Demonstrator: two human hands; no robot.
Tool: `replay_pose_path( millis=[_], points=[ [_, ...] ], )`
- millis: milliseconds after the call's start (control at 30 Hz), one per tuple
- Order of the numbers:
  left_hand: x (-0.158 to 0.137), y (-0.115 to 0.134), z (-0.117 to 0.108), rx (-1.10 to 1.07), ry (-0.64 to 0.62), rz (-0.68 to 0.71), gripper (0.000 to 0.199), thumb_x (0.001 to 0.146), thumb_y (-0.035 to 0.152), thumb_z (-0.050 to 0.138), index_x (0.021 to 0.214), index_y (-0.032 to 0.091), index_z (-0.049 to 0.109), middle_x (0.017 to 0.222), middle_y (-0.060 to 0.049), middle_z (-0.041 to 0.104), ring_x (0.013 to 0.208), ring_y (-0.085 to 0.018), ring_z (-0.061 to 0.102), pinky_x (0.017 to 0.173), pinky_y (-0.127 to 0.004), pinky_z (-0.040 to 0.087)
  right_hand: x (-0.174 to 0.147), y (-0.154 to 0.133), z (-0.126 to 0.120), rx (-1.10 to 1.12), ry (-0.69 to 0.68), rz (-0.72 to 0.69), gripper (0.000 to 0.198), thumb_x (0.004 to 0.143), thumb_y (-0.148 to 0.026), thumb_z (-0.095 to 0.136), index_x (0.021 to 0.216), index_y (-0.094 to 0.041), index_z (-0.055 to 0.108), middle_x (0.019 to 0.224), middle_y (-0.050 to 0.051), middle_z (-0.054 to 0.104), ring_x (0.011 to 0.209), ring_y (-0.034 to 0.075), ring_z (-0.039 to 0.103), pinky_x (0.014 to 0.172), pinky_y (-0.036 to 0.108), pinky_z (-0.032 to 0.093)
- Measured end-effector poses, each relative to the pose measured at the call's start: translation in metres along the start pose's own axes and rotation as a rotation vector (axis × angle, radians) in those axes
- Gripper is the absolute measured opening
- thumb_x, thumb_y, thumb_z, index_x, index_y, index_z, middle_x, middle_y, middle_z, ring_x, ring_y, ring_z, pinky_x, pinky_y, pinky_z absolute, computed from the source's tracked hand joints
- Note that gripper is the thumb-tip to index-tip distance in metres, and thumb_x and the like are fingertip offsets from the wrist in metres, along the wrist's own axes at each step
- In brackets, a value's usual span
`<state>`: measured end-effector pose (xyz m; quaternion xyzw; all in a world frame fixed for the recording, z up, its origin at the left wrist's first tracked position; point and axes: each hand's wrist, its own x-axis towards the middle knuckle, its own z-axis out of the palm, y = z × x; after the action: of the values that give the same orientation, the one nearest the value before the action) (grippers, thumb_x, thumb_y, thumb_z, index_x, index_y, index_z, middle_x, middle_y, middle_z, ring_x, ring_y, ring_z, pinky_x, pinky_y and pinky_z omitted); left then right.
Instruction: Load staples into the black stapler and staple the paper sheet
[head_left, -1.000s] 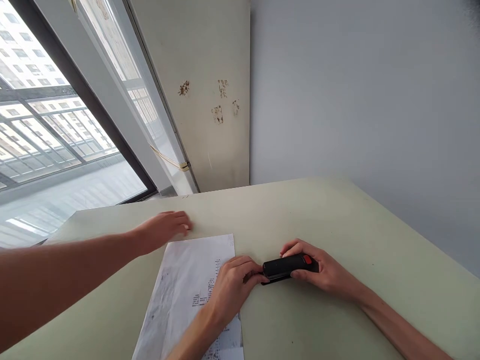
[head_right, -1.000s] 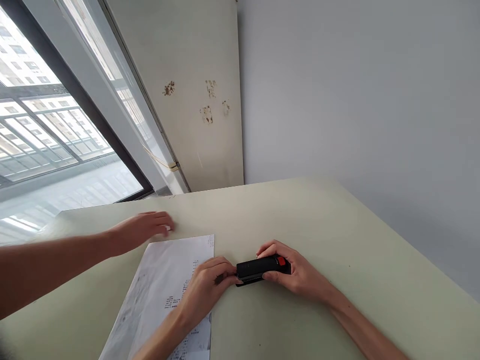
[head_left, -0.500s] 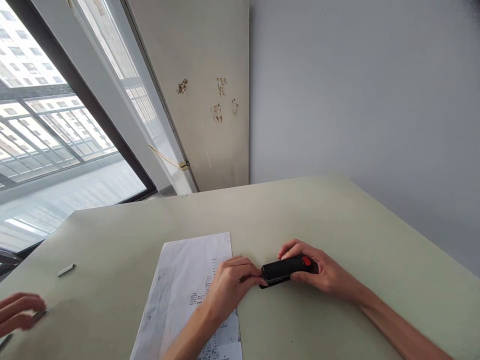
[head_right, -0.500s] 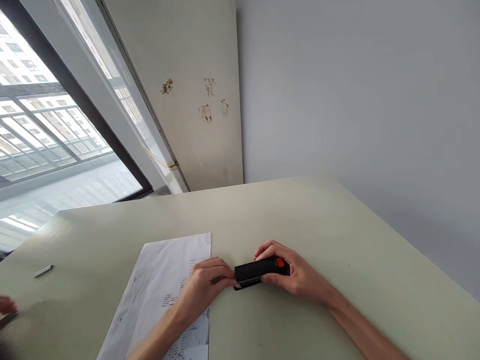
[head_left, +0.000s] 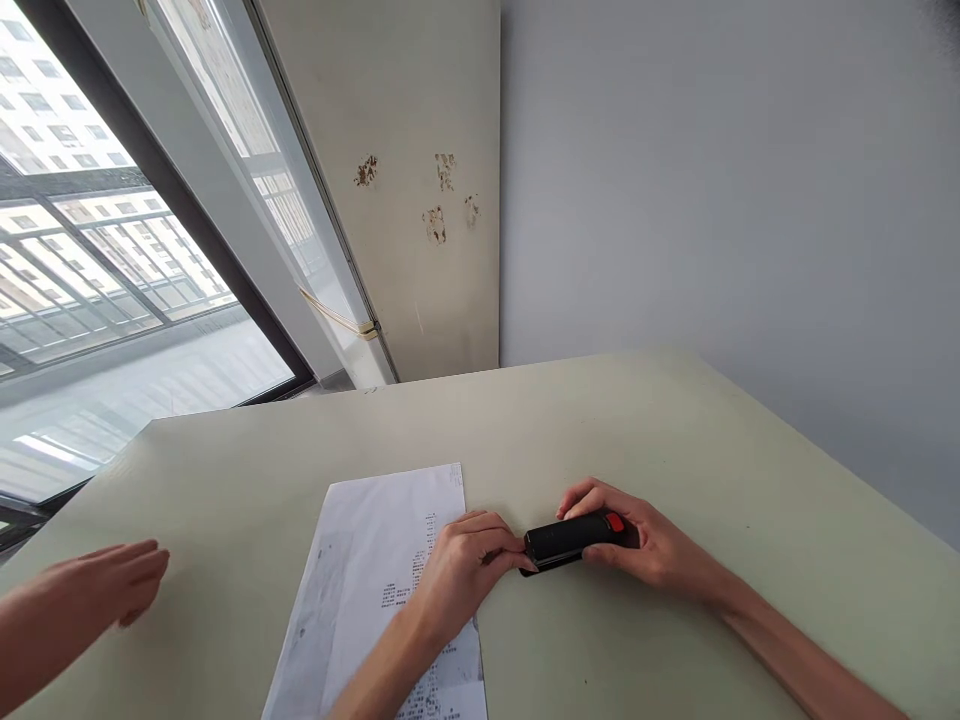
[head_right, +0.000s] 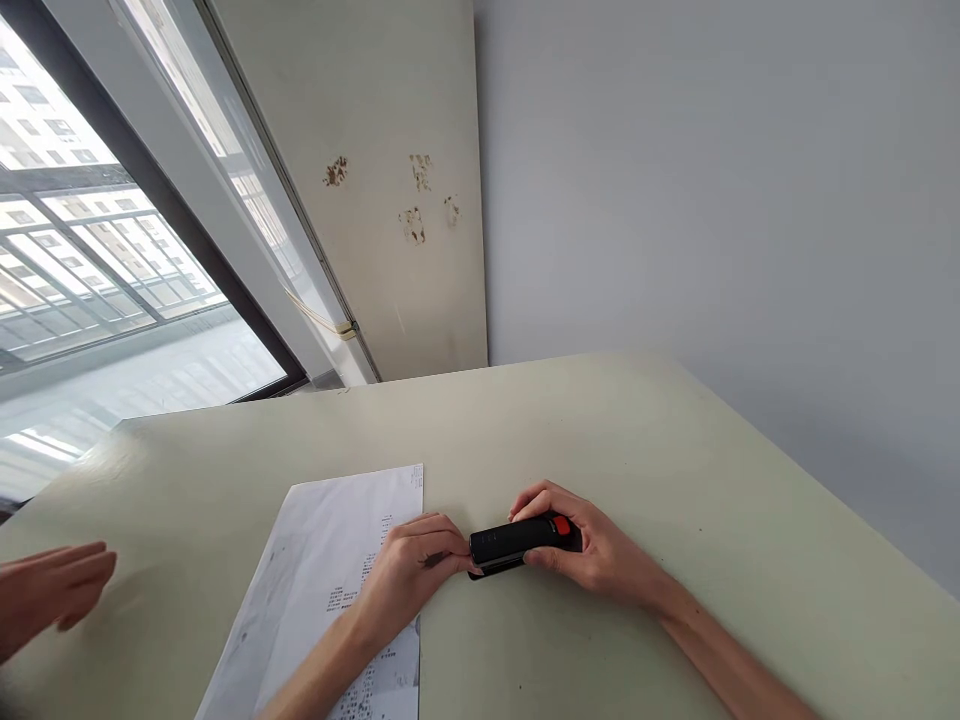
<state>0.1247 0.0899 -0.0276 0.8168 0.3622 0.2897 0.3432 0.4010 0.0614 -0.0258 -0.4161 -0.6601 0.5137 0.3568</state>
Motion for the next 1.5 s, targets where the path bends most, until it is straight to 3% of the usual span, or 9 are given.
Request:
replay_pose_path(
  millis=[433,733,1133,1400,1500],
  points=[
    [0.002,-0.001,-0.003,0.024,-0.036,-0.022,0.019,0.099,0.028,0.068,0.086,0.028,0.082,0.084,0.002,0.075,0.077,-0.014,0.066,0.072,-0.025,0.051,0.001,0.0,-0.001,-0.002,-0.009,-0.019,0.021,0.093,-0.041,0.074,0.106,-0.026,0.068,0.121,0.007,0.066,0.105,0.025,0.064,0.088,0.037,0.051],
    [0.002,0.0,-0.007,0.06,-0.089,-0.012,0.019,0.103,0.033,0.063,0.103,0.027,0.081,0.086,0.0,0.074,0.079,-0.015,0.066,0.073,-0.026,0.05,0.002,-0.001,0.002,0.015,-0.032,-0.031,0.021,0.094,-0.041,0.074,0.108,-0.027,0.068,0.122,0.007,0.064,0.109,0.025,0.063,0.091,0.037,0.049],
    [0.0,-0.006,-0.006,0.208,-0.024,0.081,0.022,0.103,0.041,0.064,0.099,0.025,0.078,0.085,-0.001,0.073,0.077,-0.016,0.065,0.074,-0.028,0.049,0.001,0.003,0.001,-0.043,0.013,0.019,0.023,0.094,-0.045,0.072,0.104,-0.026,0.064,0.114,0.005,0.065,0.093,0.022,0.06,0.08,0.033,0.047],
    [0.001,0.003,-0.025,0.308,-0.052,0.087,0.025,0.097,0.04,0.073,0.116,0.024,0.073,0.095,-0.001,0.074,0.088,-0.019,0.068,0.081,-0.032,0.052,0.003,-0.002,0.002,-0.082,0.028,0.012,0.021,0.094,-0.043,0.071,0.106,-0.026,0.066,0.109,0.004,0.067,0.093,0.023,0.06,0.081,0.034,0.046],
    [-0.002,0.004,-0.036,0.316,-0.076,0.086,0.015,0.103,0.035,0.065,0.105,0.024,0.075,0.097,-0.001,0.076,0.088,-0.018,0.068,0.081,-0.031,0.052,0.003,-0.002,0.0,-0.107,0.042,0.025,0.021,0.095,-0.043,0.07,0.107,-0.027,0.066,0.11,0.004,0.068,0.093,0.023,0.061,0.082,0.034,0.047]
  ],
)
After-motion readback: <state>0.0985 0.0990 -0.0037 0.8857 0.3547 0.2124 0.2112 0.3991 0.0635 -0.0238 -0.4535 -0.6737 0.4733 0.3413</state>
